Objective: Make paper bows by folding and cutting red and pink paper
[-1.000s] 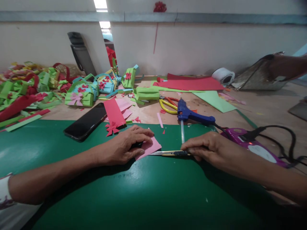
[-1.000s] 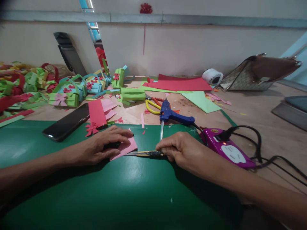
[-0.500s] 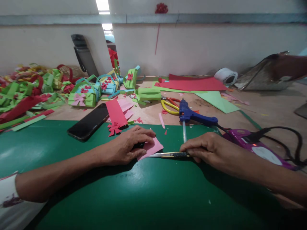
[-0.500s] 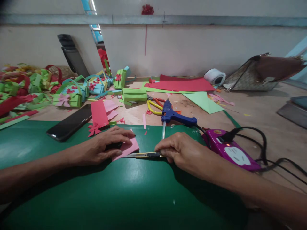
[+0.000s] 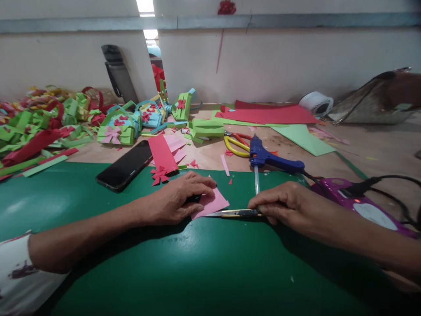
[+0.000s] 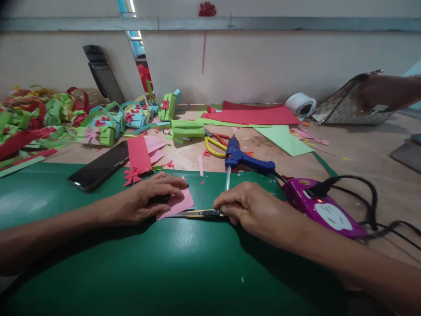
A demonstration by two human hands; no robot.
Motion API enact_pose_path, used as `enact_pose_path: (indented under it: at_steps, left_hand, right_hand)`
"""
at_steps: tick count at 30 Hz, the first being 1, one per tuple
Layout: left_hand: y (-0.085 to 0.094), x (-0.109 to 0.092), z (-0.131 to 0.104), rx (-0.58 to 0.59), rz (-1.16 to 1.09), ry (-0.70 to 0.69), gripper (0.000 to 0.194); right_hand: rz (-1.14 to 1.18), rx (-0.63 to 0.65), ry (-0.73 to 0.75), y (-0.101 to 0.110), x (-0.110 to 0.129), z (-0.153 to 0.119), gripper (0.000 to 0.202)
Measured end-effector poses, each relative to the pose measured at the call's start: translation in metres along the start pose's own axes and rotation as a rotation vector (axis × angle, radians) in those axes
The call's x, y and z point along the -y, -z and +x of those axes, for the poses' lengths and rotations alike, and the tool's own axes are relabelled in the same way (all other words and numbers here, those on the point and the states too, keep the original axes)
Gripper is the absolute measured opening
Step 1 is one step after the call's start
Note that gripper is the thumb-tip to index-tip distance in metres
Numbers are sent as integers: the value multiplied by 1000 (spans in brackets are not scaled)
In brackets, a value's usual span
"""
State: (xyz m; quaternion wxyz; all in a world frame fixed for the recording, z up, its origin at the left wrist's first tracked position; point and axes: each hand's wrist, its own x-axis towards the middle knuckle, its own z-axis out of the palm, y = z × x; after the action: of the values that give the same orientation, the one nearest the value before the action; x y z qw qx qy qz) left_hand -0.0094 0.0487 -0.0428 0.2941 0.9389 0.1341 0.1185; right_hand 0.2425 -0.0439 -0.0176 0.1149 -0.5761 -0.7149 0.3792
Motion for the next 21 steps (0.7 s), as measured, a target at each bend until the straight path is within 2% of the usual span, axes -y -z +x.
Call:
enact_pose_path:
  at_steps: [13,21]
  left_hand:
    - [0,2,0,5,-31,-2,24]
    - [6,-1,-1,47,-139,89,13]
  right_hand:
    - [-3,23,23,-2,0,6,27]
    - [-13,13,-39,1,0,5,27]
